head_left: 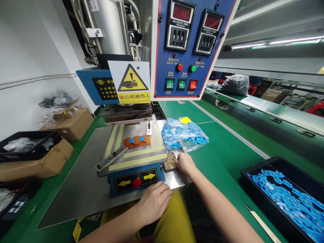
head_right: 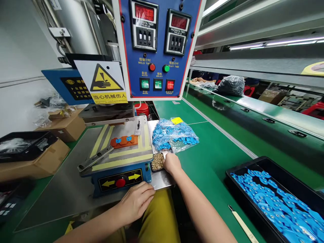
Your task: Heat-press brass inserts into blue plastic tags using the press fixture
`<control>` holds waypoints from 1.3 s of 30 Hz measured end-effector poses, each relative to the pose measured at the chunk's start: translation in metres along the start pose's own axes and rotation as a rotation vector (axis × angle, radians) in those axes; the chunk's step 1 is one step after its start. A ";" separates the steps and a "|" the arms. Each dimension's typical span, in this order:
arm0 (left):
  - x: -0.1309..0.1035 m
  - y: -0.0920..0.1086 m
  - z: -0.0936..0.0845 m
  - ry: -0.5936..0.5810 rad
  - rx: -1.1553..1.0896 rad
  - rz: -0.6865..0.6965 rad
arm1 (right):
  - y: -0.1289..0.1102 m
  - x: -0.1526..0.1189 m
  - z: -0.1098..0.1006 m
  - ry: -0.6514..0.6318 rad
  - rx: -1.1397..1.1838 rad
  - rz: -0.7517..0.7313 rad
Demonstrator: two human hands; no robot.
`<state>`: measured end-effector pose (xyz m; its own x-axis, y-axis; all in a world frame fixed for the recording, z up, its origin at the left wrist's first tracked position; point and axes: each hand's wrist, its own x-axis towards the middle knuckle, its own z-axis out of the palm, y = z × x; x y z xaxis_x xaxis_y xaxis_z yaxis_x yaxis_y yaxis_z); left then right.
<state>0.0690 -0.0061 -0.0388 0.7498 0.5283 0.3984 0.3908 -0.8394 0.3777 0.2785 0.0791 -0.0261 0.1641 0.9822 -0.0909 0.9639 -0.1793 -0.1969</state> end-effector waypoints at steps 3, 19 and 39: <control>0.014 -0.001 0.008 -0.078 0.130 -0.051 | 0.003 -0.001 -0.003 0.006 -0.025 0.021; 0.122 -0.006 0.035 -0.198 0.281 -0.559 | 0.027 -0.019 -0.020 0.037 -0.029 -0.248; 0.131 -0.019 0.032 -0.194 0.082 -0.660 | 0.051 -0.002 -0.014 -0.069 0.723 -0.370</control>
<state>0.1770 0.0750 -0.0210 0.4203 0.9059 -0.0525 0.8313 -0.3612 0.4226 0.3306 0.0691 -0.0223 -0.1748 0.9834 0.0484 0.5759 0.1420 -0.8051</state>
